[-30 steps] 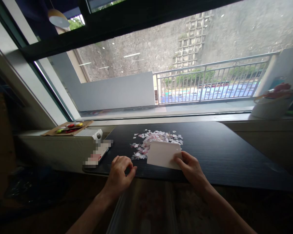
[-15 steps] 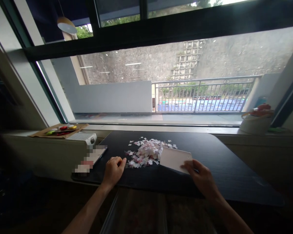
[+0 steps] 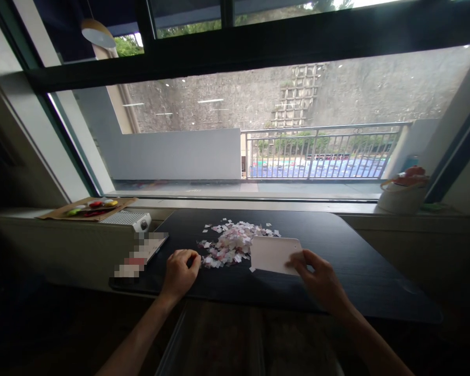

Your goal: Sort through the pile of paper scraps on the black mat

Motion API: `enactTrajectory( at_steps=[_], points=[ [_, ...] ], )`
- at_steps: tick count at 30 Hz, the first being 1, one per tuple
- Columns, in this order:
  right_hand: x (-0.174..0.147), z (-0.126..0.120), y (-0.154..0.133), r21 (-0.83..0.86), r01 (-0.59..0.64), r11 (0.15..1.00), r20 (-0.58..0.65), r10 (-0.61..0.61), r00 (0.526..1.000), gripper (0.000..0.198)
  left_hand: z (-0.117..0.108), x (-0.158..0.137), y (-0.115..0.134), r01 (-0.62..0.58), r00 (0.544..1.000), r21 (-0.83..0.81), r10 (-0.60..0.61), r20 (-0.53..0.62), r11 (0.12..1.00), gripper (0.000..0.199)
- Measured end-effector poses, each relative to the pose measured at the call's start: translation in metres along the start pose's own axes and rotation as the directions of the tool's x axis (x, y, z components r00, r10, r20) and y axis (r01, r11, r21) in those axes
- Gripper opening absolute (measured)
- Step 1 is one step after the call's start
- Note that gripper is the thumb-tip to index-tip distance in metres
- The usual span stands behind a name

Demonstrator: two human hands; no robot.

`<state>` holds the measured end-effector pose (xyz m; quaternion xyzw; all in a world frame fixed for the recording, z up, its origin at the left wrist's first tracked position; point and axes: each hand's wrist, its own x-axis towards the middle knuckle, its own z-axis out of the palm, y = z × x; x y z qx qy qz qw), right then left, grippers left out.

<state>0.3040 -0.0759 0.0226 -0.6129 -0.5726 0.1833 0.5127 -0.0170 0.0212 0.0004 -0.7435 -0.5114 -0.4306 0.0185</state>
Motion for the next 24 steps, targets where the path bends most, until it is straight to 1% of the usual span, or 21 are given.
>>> enactTrajectory(
  at_steps=[2,5,8,11,14,16,18,19,22,24],
  points=[
    [-0.001,-0.001,0.001,-0.012,0.011,1.000,-0.008,-0.011,1.000,0.021,0.001,0.000,0.000,0.012,1.000,-0.023,-0.012,-0.001,1.000,0.022],
    [-0.005,0.004,-0.002,-0.072,0.055,0.996,0.134,-0.045,0.990,0.019,-0.002,0.000,0.002,0.045,0.999,-0.095,-0.045,0.000,0.994,0.019],
    [-0.012,0.015,-0.014,-0.071,0.120,0.990,0.282,-0.095,0.955,0.015,-0.013,-0.001,0.011,0.053,0.998,-0.225,-0.049,0.026,0.973,0.020],
    [-0.013,0.029,-0.029,-0.074,0.154,0.985,0.384,-0.115,0.916,0.016,-0.029,-0.004,0.024,0.039,0.985,-0.340,0.022,0.173,0.940,0.022],
    [-0.005,0.040,-0.040,-0.114,0.196,0.974,0.429,-0.130,0.894,0.015,-0.043,-0.008,0.034,0.017,0.937,-0.403,0.127,0.326,0.915,0.021],
    [0.000,0.046,-0.045,-0.152,0.225,0.962,0.453,-0.135,0.881,0.013,-0.045,-0.010,0.037,-0.020,0.913,-0.400,0.180,0.367,0.916,0.020],
    [0.005,0.051,-0.047,-0.180,0.248,0.952,0.491,-0.132,0.861,0.013,-0.044,-0.011,0.037,-0.065,0.909,-0.358,0.204,0.364,0.931,0.016],
    [0.006,0.053,-0.049,-0.175,0.251,0.952,0.517,-0.128,0.846,0.013,-0.042,-0.011,0.036,-0.083,0.911,-0.333,0.207,0.356,0.939,0.017],
    [0.010,0.063,-0.053,-0.115,0.209,0.971,0.573,-0.107,0.813,0.018,-0.037,-0.006,0.033,-0.118,0.913,-0.269,0.211,0.350,0.956,0.024],
    [0.012,0.069,-0.056,-0.109,0.185,0.977,0.579,-0.089,0.810,0.025,-0.038,-0.003,0.032,-0.132,0.914,-0.239,0.212,0.347,0.962,0.025]
  ],
)
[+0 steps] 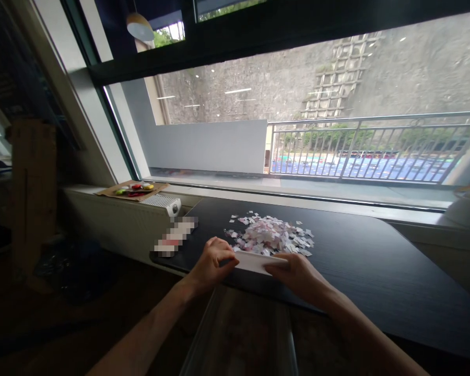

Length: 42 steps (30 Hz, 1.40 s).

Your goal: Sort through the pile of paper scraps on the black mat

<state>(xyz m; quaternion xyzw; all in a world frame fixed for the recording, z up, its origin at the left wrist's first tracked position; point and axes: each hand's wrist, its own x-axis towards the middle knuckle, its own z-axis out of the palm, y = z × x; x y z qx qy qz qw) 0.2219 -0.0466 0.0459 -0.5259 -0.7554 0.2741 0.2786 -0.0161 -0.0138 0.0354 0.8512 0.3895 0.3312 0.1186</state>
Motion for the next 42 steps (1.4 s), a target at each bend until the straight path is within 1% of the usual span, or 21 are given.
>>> enactTrajectory(
  at_steps=[2,4,7,9,11,14,16,20,22,25,28,32,35,37,40,42],
  points=[
    [0.001,0.001,-0.005,-0.034,-0.004,0.999,0.020,0.004,1.000,0.030,-0.004,0.000,0.000,-0.003,1.000,0.016,0.003,0.018,1.000,0.026],
    [-0.002,-0.001,-0.011,-0.074,0.016,0.997,0.060,-0.011,0.998,0.030,-0.008,-0.005,0.002,-0.015,0.998,0.014,0.014,0.063,1.000,0.027],
    [-0.013,-0.005,-0.020,-0.113,0.084,0.990,0.101,-0.073,0.992,0.029,-0.012,-0.016,0.006,-0.037,0.991,0.005,0.036,0.132,0.999,0.030],
    [-0.017,-0.007,-0.023,-0.133,0.119,0.984,0.115,-0.104,0.988,0.029,-0.012,-0.020,0.008,-0.051,0.988,0.004,0.050,0.143,0.999,0.030],
    [-0.015,-0.006,-0.023,-0.137,0.112,0.984,0.114,-0.097,0.989,0.028,-0.012,-0.019,0.008,-0.054,0.990,0.017,0.051,0.132,0.998,0.030],
    [-0.009,-0.004,-0.022,-0.112,0.070,0.991,0.094,-0.059,0.994,0.028,-0.012,-0.013,0.006,-0.017,0.993,0.054,0.011,0.120,0.998,0.027],
    [-0.009,-0.004,-0.024,-0.103,0.078,0.992,0.100,-0.067,0.993,0.028,-0.013,-0.014,0.006,-0.006,0.990,0.060,-0.002,0.138,0.998,0.026],
    [-0.016,-0.004,-0.031,-0.146,0.122,0.982,0.146,-0.101,0.984,0.028,-0.014,-0.024,0.008,-0.045,0.988,0.057,0.036,0.152,0.997,0.025],
    [-0.016,-0.004,-0.032,-0.158,0.117,0.981,0.143,-0.094,0.985,0.028,-0.013,-0.025,0.007,-0.047,0.989,0.060,0.038,0.140,0.997,0.025],
    [-0.012,-0.004,-0.031,-0.145,0.077,0.986,0.117,-0.060,0.991,0.029,-0.011,-0.019,0.004,-0.013,0.992,0.061,0.005,0.127,0.998,0.024],
    [-0.011,-0.004,-0.032,-0.130,0.084,0.988,0.129,-0.067,0.989,0.029,-0.011,-0.018,0.002,0.011,0.991,0.047,-0.017,0.133,0.999,0.021],
    [-0.015,-0.004,-0.036,-0.145,0.122,0.982,0.165,-0.097,0.981,0.030,-0.010,-0.024,0.005,-0.006,0.991,0.038,0.001,0.132,0.999,0.019],
    [-0.014,-0.004,-0.036,-0.179,0.112,0.977,0.126,-0.090,0.988,0.033,-0.009,-0.024,0.005,-0.004,0.996,0.053,-0.001,0.090,0.999,0.019],
    [-0.013,-0.004,-0.036,-0.194,0.099,0.976,0.121,-0.077,0.990,0.034,-0.008,-0.023,0.005,-0.003,0.997,0.061,-0.001,0.073,0.998,0.019],
    [-0.013,-0.006,-0.037,-0.185,0.101,0.978,0.181,-0.067,0.981,0.031,-0.007,-0.023,0.005,-0.036,0.995,0.055,0.030,0.097,0.998,0.020],
    [-0.012,-0.006,-0.037,-0.186,0.106,0.977,0.190,-0.070,0.979,0.030,-0.006,-0.023,0.004,-0.052,0.995,0.058,0.047,0.089,0.997,0.020]
  ],
)
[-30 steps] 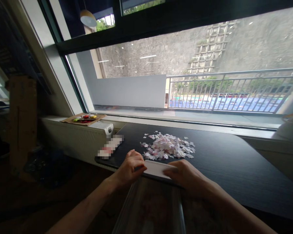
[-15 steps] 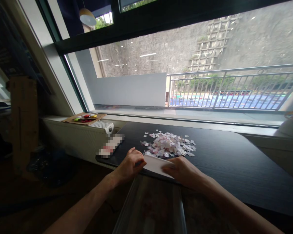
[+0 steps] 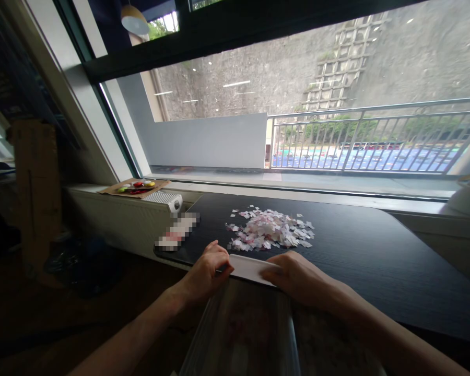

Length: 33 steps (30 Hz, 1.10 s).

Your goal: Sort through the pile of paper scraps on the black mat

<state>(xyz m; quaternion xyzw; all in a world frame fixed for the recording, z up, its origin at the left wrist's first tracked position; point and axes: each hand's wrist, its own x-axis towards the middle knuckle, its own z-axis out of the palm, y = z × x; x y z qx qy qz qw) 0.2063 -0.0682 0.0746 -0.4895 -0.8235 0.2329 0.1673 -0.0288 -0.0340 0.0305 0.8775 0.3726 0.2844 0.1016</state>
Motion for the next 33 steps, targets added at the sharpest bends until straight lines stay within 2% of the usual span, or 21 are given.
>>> enactTrajectory(
  at_steps=[4,9,14,20,25,30,33],
  points=[
    [0.002,0.002,0.003,-0.052,0.026,0.998,-0.069,-0.029,0.997,0.031,0.003,0.001,-0.003,0.020,0.998,0.027,-0.018,-0.063,0.999,0.018],
    [0.000,0.001,0.002,-0.052,0.051,0.997,-0.013,-0.052,0.999,0.031,0.002,-0.001,-0.001,-0.030,1.000,0.020,0.030,-0.005,0.999,0.021],
    [0.000,0.001,0.000,-0.132,0.046,0.990,-0.073,-0.055,0.996,0.032,0.003,0.001,0.000,-0.017,0.997,0.041,0.020,-0.070,0.999,0.019],
    [-0.002,0.003,0.003,-0.132,0.067,0.989,-0.007,-0.069,0.998,0.031,0.006,-0.005,0.001,-0.085,0.994,0.025,0.087,-0.069,0.996,0.022],
    [0.006,0.003,0.005,-0.181,0.045,0.983,-0.063,-0.057,0.996,0.030,0.012,0.005,-0.008,-0.037,0.990,0.037,0.042,-0.137,0.999,0.019],
    [-0.001,-0.004,-0.002,-0.098,0.087,0.991,0.037,-0.084,0.996,0.029,0.004,-0.004,0.004,-0.015,0.999,-0.032,0.013,-0.041,0.999,0.021],
    [-0.009,-0.002,0.006,0.091,-0.025,0.996,0.076,0.018,0.997,0.027,0.000,-0.009,0.013,0.097,0.995,-0.162,-0.102,-0.021,0.982,0.021]
  ],
)
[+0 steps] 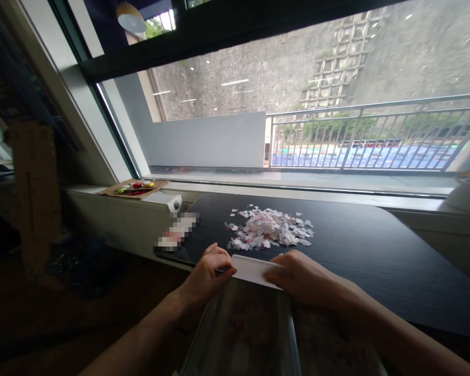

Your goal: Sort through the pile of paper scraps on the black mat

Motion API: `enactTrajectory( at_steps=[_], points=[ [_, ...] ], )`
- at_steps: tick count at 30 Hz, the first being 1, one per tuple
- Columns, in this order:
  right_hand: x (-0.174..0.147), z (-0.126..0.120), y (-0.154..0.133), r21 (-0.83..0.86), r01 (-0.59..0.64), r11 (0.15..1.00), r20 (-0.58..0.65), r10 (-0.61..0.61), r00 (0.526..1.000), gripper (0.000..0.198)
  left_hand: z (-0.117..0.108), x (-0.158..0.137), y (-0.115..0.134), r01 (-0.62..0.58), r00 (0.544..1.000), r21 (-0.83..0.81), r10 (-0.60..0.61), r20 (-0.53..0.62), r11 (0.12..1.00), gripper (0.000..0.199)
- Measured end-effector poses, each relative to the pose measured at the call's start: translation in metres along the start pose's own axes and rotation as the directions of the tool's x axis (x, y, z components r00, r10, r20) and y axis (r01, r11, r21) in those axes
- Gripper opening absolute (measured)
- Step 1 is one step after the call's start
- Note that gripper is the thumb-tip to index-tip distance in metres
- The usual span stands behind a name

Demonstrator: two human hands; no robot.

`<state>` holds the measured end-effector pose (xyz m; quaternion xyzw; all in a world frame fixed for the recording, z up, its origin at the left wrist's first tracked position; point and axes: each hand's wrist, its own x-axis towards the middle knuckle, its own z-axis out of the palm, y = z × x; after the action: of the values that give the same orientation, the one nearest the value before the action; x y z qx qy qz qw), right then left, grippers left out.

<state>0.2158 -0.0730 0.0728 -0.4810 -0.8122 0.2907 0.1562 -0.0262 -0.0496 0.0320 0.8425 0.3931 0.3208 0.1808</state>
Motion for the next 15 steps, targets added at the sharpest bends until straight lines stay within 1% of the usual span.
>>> enactTrajectory(
  at_steps=[1,2,3,4,5,6,8,10,13,15],
  points=[
    [-0.003,0.002,0.005,0.140,-0.072,0.987,-0.027,0.077,0.997,0.025,0.000,0.000,0.002,0.060,0.998,-0.066,-0.062,-0.029,0.996,0.022],
    [-0.006,0.006,0.011,0.314,-0.138,0.939,-0.042,0.159,0.986,0.027,0.001,0.000,0.003,0.121,0.989,-0.139,-0.132,-0.067,0.983,0.023],
    [-0.008,0.010,0.017,0.478,-0.173,0.861,-0.064,0.230,0.971,0.031,0.002,0.001,0.004,0.180,0.974,-0.218,-0.205,-0.099,0.959,0.026],
    [-0.012,0.014,0.022,0.626,-0.171,0.761,-0.059,0.265,0.963,0.034,0.004,0.002,0.006,0.235,0.954,-0.295,-0.278,-0.112,0.926,0.028],
    [-0.015,0.018,0.026,0.747,-0.160,0.646,-0.077,0.324,0.943,0.036,0.005,0.003,0.007,0.285,0.933,-0.367,-0.344,-0.105,0.885,0.031],
    [-0.017,0.023,0.028,0.829,-0.154,0.538,-0.068,0.371,0.926,0.037,0.007,0.004,0.010,0.331,0.911,-0.434,-0.403,-0.082,0.838,0.033],
    [-0.021,0.029,0.028,0.927,-0.128,0.353,-0.039,0.429,0.902,0.039,0.011,0.005,0.017,0.393,0.878,-0.550,-0.479,-0.013,0.737,0.038],
    [-0.021,0.034,0.025,0.966,-0.103,0.238,-0.012,0.435,0.900,0.038,0.014,0.007,0.027,0.415,0.864,-0.638,-0.501,0.052,0.648,0.039],
    [-0.018,0.036,0.020,0.986,-0.074,0.147,0.009,0.402,0.915,0.037,0.018,0.010,0.042,0.436,0.862,-0.728,-0.477,0.170,0.528,0.041],
    [-0.016,0.037,0.018,0.992,-0.072,0.105,0.027,0.381,0.924,0.039,0.020,0.013,0.051,0.440,0.859,-0.764,-0.470,0.204,0.472,0.042]
  ],
)
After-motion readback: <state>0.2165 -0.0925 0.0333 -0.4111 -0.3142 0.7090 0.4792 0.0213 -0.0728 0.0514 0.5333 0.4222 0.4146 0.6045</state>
